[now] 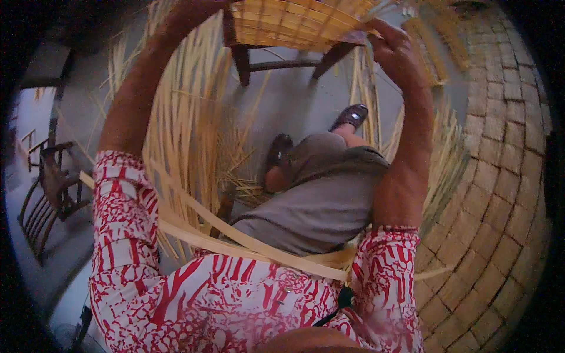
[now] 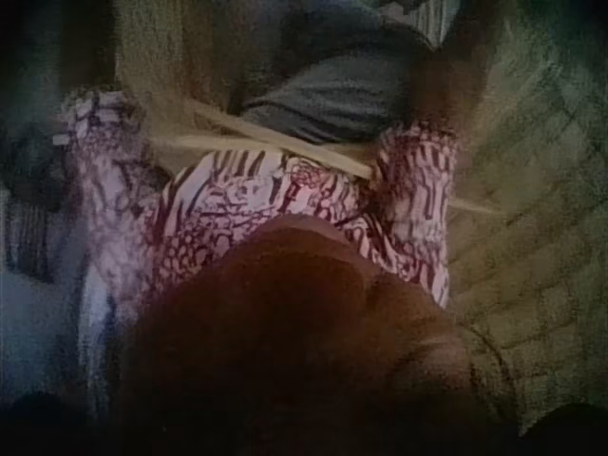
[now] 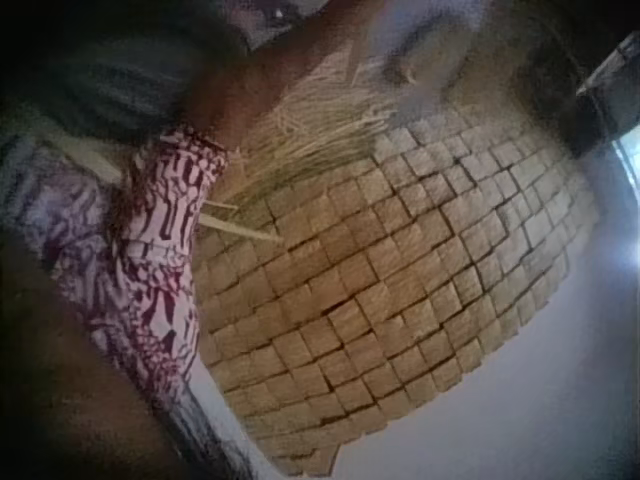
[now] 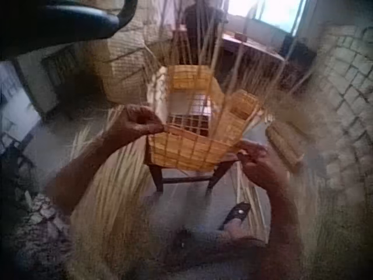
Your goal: The person weaves a basket by hand, interlacing thin bamboo strips into a circular frame. They repeatedly pull and tuck the strips to form a tight pattern.
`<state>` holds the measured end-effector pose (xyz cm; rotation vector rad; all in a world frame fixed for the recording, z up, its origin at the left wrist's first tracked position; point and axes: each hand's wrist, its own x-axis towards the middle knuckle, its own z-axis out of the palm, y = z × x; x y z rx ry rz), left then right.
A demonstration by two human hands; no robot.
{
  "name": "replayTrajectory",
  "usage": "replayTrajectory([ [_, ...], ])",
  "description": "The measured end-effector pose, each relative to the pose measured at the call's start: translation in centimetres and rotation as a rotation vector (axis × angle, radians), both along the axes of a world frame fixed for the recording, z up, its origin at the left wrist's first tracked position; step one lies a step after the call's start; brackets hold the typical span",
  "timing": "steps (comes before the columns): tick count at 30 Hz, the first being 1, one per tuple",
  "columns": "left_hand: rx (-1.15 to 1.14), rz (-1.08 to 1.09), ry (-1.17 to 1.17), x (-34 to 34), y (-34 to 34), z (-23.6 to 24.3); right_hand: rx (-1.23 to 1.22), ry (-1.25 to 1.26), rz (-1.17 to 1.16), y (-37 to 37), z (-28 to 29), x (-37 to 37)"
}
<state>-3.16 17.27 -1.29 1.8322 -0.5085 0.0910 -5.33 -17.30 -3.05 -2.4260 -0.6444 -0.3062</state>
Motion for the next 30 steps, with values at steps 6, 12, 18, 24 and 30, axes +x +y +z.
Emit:
replayTrajectory([
  [6,-0.191,0.067,-0.358,1.0,-0.6,-3.2,-0.087,0.161,-0.048,0.8,1.1,-0.2],
  [12,-0.667,0.306,-0.346,2.0,-2.6,-9.5,-0.015,0.348,-0.063,2.6,1.5,-0.9],
  [18,-0.522,0.487,-0.199,2.8,-5.3,-6.6,-0.149,0.150,-0.007,3.6,0.5,-0.7],
  [24,-0.876,0.318,-0.224,4.2,-5.5,-7.8,0.015,0.143,0.097,4.2,0.4,-0.8],
  [30,-0.864,0.293,-0.265,4.2,-5.1,-7.5,0.146,0.233,0.122,4.1,0.5,-0.9],
])
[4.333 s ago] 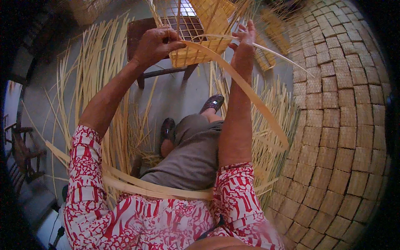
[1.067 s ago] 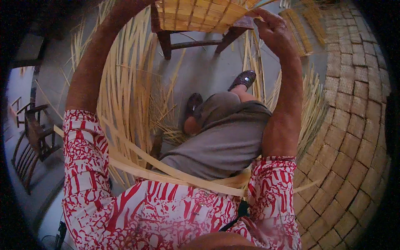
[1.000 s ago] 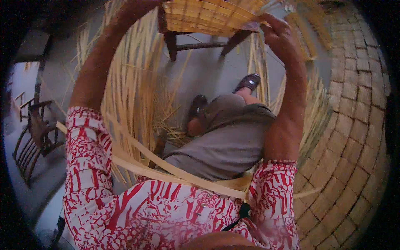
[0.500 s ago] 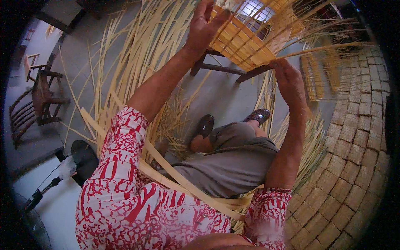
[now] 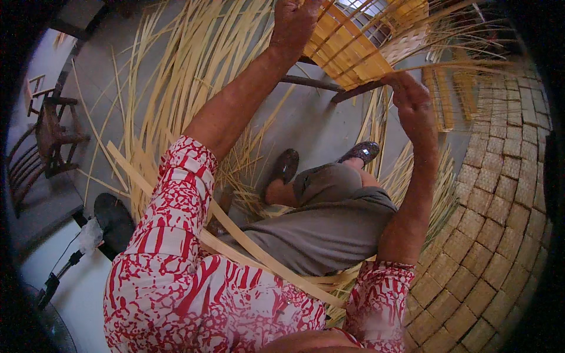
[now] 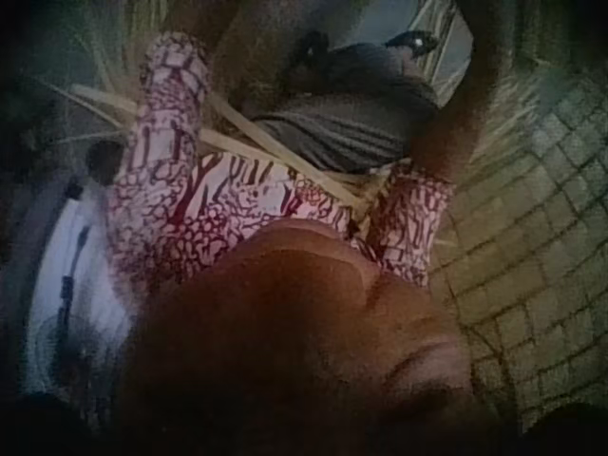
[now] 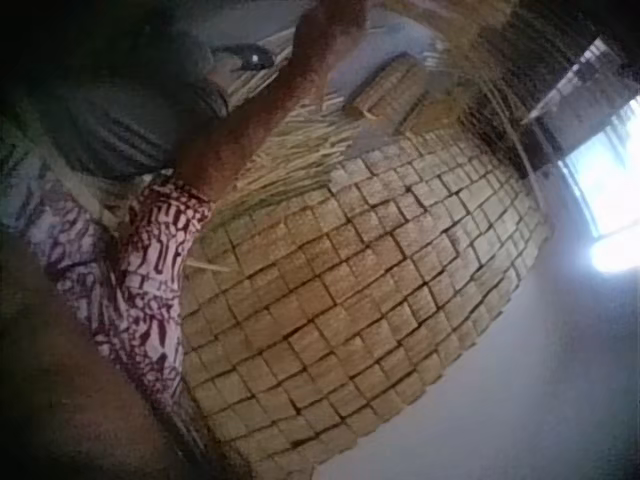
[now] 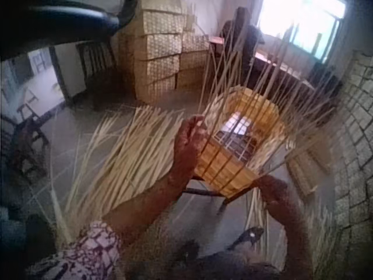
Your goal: The person weaves a basket by hand, interlacing thin bamboo strips into a circular frame. They repeatedly pull and tuck the strips to form a tight pattern.
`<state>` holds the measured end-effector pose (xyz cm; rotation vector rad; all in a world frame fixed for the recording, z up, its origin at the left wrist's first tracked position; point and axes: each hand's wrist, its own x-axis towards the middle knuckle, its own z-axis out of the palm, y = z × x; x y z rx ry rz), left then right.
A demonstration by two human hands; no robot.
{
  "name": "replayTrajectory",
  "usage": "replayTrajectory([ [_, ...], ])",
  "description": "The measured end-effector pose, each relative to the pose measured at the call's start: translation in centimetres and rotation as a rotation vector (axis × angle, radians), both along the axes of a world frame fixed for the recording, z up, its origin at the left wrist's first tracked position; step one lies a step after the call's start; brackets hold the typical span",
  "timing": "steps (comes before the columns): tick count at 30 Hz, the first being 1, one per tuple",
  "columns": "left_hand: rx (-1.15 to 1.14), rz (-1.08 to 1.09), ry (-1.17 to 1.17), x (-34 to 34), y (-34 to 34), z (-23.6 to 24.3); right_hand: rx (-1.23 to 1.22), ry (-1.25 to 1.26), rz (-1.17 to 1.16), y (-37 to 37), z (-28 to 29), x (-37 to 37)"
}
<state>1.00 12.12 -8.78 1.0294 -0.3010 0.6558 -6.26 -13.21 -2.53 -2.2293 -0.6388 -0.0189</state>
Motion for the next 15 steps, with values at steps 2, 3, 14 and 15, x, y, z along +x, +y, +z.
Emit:
replayTrajectory([
  [2,-0.046,-0.005,0.050,-0.1,-0.1,0.2,-0.052,0.012,-0.033,-0.2,0.0,0.0],
  [3,-0.060,0.000,0.073,0.0,0.2,0.2,-0.088,0.025,-0.040,0.0,0.2,0.1],
  [14,0.088,0.128,0.144,0.4,1.6,-3.1,-0.103,-0.113,-0.051,0.9,-1.4,1.1],
  [15,0.068,0.099,0.183,0.4,1.5,-3.2,-0.148,-0.083,-0.076,1.5,0.0,0.5],
])
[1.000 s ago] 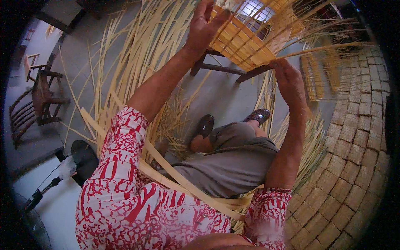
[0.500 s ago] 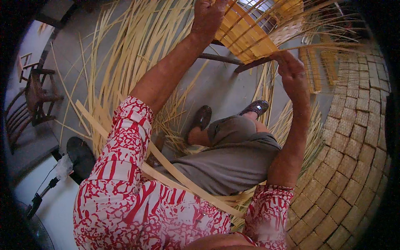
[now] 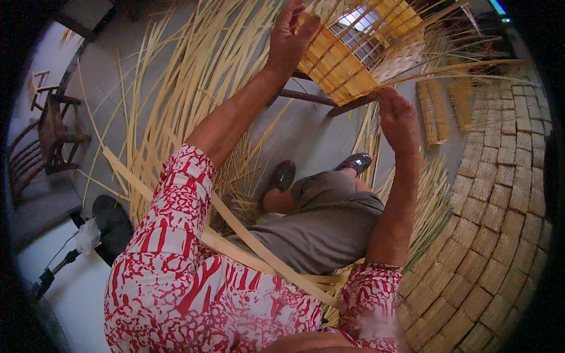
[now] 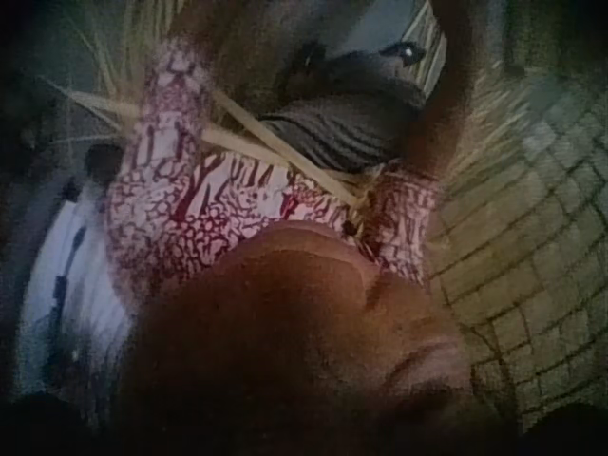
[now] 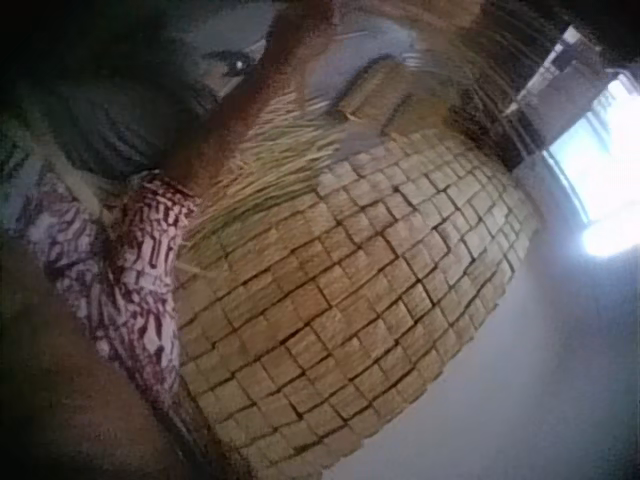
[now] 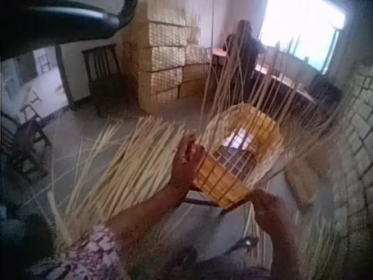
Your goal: The person weaves a basket by hand, interlacing thin bamboo strips into a circular frame. They repeatedly pull and tuck the strips to form a tight pattern.
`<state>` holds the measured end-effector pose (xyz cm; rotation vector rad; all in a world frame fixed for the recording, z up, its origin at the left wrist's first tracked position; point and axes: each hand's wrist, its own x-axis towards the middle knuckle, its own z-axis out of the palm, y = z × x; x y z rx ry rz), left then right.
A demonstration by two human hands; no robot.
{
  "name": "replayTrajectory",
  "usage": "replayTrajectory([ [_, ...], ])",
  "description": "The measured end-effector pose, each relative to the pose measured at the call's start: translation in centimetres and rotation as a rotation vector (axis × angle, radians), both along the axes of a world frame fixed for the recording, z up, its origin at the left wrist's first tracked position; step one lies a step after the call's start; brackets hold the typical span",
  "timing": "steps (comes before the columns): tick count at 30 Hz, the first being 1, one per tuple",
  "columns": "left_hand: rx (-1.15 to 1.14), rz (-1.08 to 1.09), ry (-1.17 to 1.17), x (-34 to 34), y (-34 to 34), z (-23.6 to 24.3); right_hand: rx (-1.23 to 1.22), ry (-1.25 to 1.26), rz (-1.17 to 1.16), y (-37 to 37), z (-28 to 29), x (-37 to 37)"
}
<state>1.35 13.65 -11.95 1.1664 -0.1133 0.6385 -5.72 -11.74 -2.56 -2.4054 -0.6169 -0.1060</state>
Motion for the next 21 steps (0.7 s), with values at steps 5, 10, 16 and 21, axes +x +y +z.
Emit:
replayTrajectory([
  [5,0.147,0.106,0.065,1.3,-1.4,-1.0,-0.114,0.013,-0.013,0.1,1.2,-0.2],
  [10,-0.283,-0.255,-0.222,2.4,-0.9,-4.3,-0.091,-0.054,-0.021,1.2,0.7,0.7],
  [16,-0.163,-0.171,-0.231,2.7,-0.7,-1.1,-0.239,-0.262,-0.028,0.3,-0.3,3.3],
  [21,0.095,-0.085,-0.189,0.6,-1.5,0.7,-0.103,-0.036,-0.148,-0.2,-2.1,2.6],
])
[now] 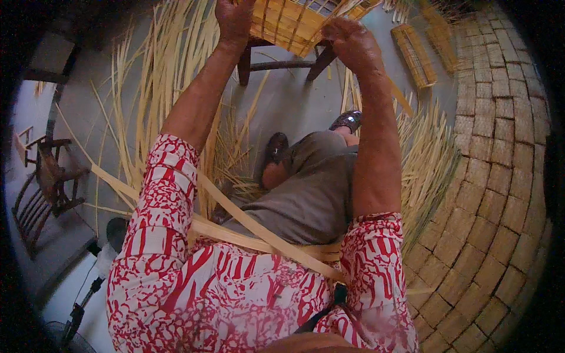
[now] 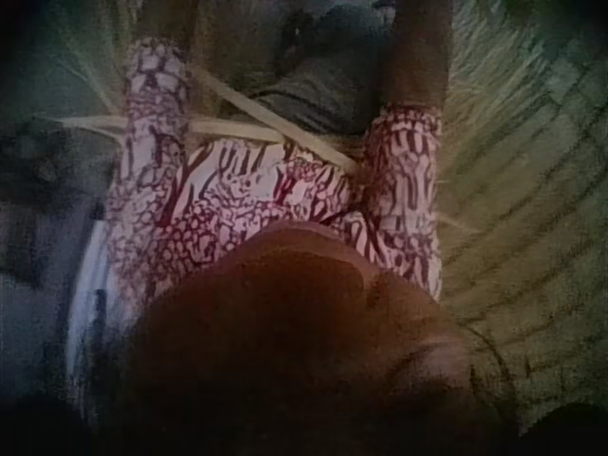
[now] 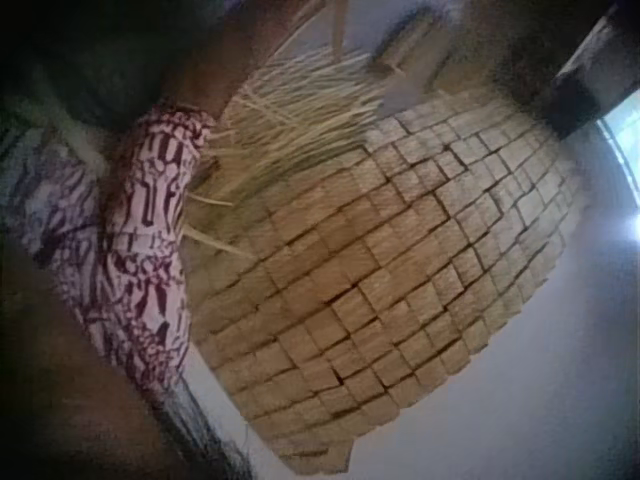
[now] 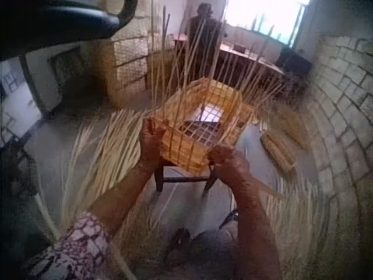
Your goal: The person weaves a basket by hand, interlacing thin bamboo strips into a circular frame. They repeatedly pull and tuck the strips to form a tight pattern.
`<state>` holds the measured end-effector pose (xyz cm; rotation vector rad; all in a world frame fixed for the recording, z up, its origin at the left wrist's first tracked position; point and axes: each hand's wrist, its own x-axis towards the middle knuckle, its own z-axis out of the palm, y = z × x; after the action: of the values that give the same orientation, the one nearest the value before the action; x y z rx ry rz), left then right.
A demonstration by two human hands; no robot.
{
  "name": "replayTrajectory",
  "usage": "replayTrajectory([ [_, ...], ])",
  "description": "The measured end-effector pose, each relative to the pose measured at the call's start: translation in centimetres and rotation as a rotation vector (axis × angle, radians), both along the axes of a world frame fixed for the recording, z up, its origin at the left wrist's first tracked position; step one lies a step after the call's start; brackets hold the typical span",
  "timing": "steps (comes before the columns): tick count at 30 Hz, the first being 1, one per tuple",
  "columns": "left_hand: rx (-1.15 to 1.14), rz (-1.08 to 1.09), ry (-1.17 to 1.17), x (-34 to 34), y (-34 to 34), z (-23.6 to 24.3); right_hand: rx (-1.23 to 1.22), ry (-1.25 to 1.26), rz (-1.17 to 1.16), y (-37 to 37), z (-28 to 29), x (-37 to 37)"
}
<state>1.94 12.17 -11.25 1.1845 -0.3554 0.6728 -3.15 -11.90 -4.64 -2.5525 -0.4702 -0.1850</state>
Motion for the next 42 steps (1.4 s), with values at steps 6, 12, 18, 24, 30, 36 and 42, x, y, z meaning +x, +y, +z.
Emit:
replayTrajectory([
  [6,0.185,0.175,0.089,2.1,3.1,-4.6,-0.010,0.045,0.056,0.4,-2.4,0.0],
  [12,0.291,0.283,0.403,-3.9,3.0,-6.4,-0.088,-0.059,-0.042,-1.7,-5.6,-0.5],
  [18,0.553,-0.146,0.489,-8.2,0.6,-5.7,0.230,0.246,-0.139,-2.8,-2.7,-2.3],
  [24,0.734,-0.140,0.293,-8.3,-3.4,-0.7,0.410,0.320,-0.119,-4.4,-3.8,-3.2],
  [30,0.961,-0.075,-0.106,-7.2,-6.7,2.9,0.303,0.182,-0.058,-4.9,-4.4,-3.0],
  [36,1.302,-0.059,-0.503,-2.5,-7.7,1.5,0.108,0.012,0.002,-3.6,-3.2,-3.4],
  [42,1.670,-0.243,-0.307,-3.9,-7.1,5.4,-0.019,-0.148,0.045,-2.9,-2.2,-5.3],
])
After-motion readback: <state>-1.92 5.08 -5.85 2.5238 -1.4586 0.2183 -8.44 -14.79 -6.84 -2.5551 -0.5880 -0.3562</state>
